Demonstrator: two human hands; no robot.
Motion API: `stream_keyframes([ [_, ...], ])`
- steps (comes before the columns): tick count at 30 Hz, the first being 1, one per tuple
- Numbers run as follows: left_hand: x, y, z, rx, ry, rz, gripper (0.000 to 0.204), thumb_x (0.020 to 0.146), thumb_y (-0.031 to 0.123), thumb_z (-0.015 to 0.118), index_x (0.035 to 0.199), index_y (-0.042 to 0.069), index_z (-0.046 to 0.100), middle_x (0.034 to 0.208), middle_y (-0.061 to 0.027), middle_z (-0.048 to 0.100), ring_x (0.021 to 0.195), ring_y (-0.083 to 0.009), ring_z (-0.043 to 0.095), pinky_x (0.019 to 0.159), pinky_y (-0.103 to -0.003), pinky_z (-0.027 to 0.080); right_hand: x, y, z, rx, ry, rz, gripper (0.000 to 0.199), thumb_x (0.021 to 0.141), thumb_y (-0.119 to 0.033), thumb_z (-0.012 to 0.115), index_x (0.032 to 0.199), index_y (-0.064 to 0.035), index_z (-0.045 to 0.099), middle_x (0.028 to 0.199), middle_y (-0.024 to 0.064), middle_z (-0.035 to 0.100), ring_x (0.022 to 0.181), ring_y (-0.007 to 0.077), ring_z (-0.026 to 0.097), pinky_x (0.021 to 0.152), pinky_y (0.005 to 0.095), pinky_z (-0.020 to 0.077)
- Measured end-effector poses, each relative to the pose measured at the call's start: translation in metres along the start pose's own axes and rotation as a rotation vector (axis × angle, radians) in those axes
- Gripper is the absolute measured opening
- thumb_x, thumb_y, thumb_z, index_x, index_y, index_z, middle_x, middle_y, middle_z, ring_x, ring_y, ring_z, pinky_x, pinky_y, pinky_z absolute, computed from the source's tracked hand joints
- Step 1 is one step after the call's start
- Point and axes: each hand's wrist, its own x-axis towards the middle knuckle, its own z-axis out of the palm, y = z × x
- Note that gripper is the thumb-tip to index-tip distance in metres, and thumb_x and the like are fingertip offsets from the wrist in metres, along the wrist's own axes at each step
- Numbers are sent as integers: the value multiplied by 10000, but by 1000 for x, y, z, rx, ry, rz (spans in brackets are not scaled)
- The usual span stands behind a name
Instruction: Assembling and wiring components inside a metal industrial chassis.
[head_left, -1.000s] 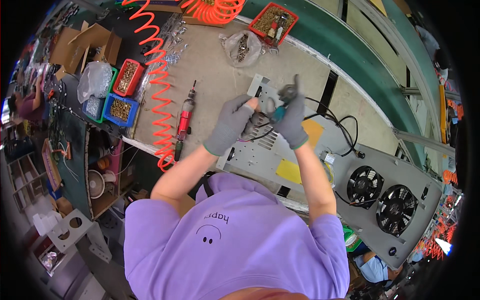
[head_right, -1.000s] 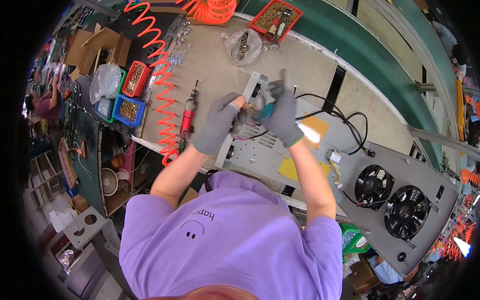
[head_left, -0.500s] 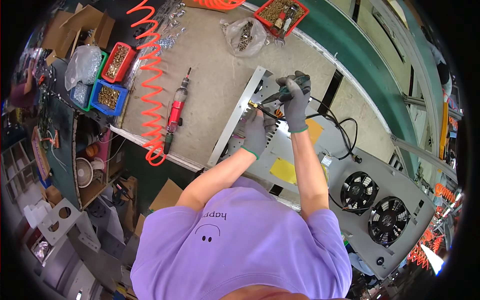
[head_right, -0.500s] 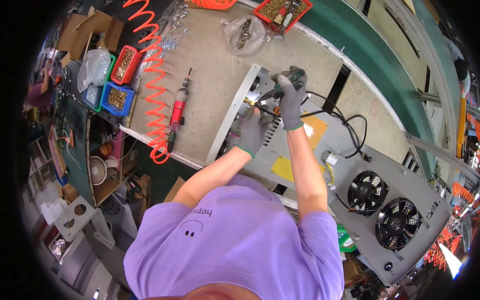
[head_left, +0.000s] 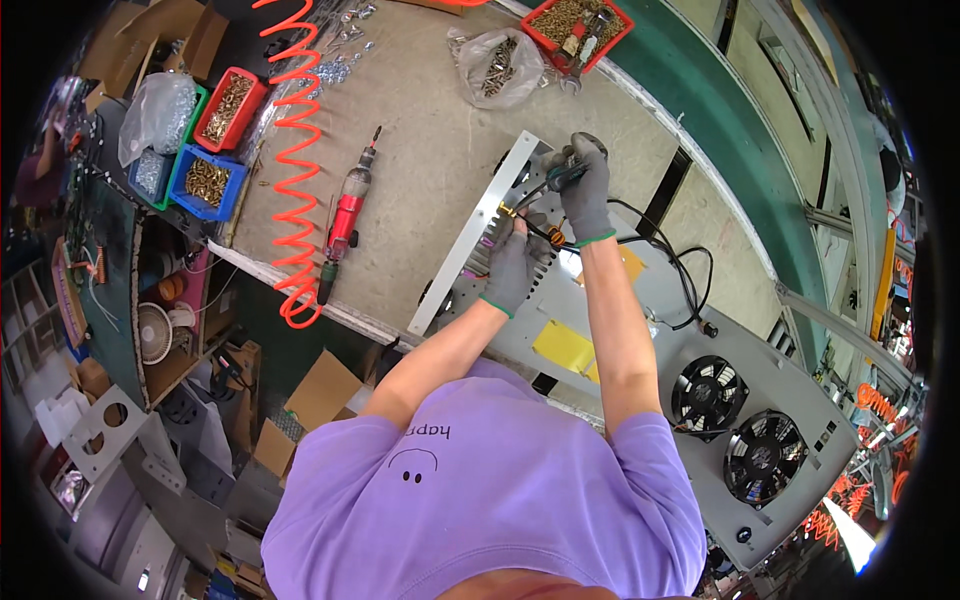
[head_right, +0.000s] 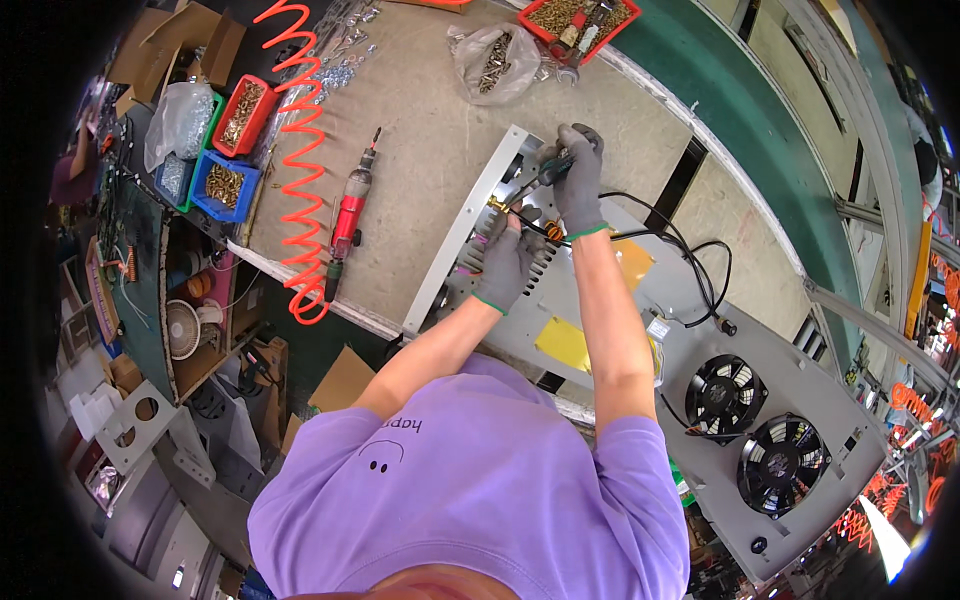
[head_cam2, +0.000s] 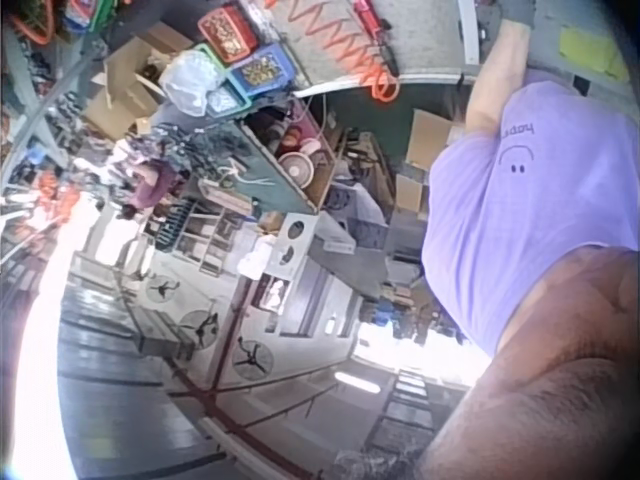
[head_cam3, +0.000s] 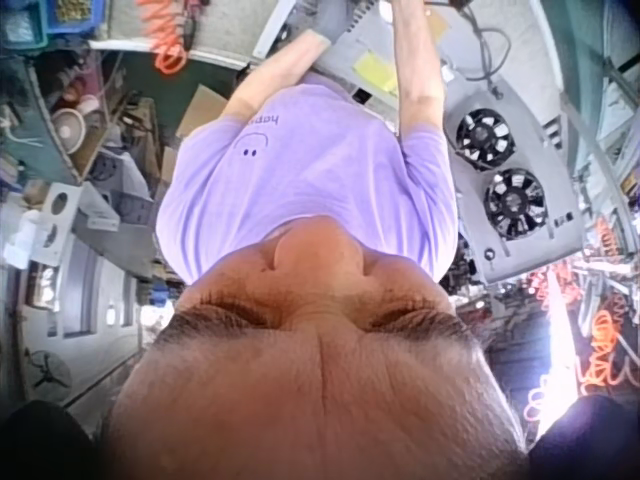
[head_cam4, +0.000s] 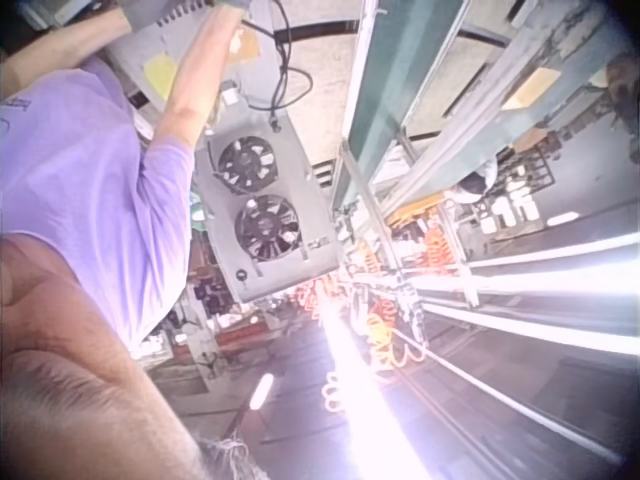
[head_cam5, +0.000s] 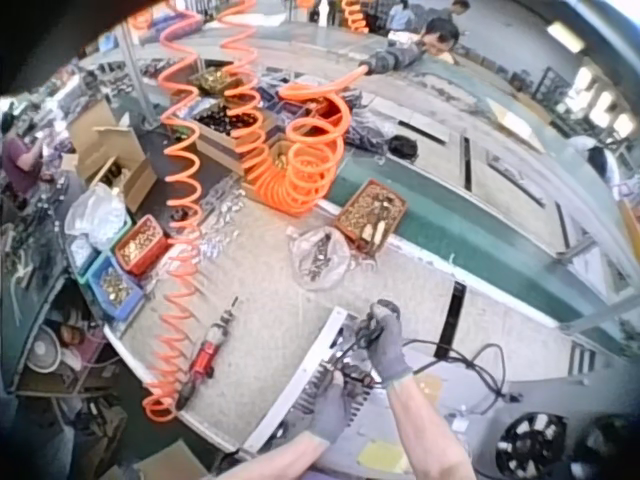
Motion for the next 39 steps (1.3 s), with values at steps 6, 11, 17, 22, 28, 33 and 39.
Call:
stream_keyframes([
  [6,10,-10,-9,-64,-57,39,262,992,223,402,1166,67,521,939,-15,597,700,-83,544,612,-234,440,-42,-16,27,-318,-24,-242,343,758,-33,578,1049,-59,397,850,85,499,672,187,563,537,316,490],
  [11,5,2,9,-424,-163,42,205,956,149,420,1081,41,542,922,-23,572,767,-109,523,712,-289,443,-109,30,40,-674,-292,-1026,349,810,-64,571,1102,-53,380,886,112,473,748,229,572,650,404,521],
  [17,14,-10,-8,-123,18,31,167,963,168,443,1081,83,525,859,-20,556,652,-101,476,633,-256,423,-42,-10,26,-341,-63,-250,303,832,-159,558,1069,-62,395,835,95,501,762,200,538,622,313,471],
  [22,24,-16,-19,-127,-113,52,265,972,245,434,1175,93,509,862,-12,559,657,-109,481,630,-267,416,-63,4,39,-461,-82,-431,374,781,-5,571,1089,-51,363,1002,87,454,875,145,499,717,261,438],
  [28,12,10,24,-292,-4,102,256,975,230,426,1151,61,501,853,-33,557,697,-123,500,664,-295,451,-103,25,50,-574,-276,-688,581,669,59,602,1172,-61,336,921,81,431,860,219,496,797,360,455],
  [33,20,-14,-20,-151,-130,81,271,997,197,380,1191,30,468,857,-44,553,723,-118,486,684,-289,444,-39,-8,37,-316,-46,-251,334,795,-71,552,1080,-34,382,857,96,513,669,189,582,573,300,505],
  [39,19,-9,-12,-160,-19,82,191,984,185,429,1033,34,535,809,-25,548,642,-95,483,650,-267,476,-30,-3,38,-314,-75,-276,338,785,-14,582,1060,-47,389,812,69,495,611,175,582,548,281,483],
])
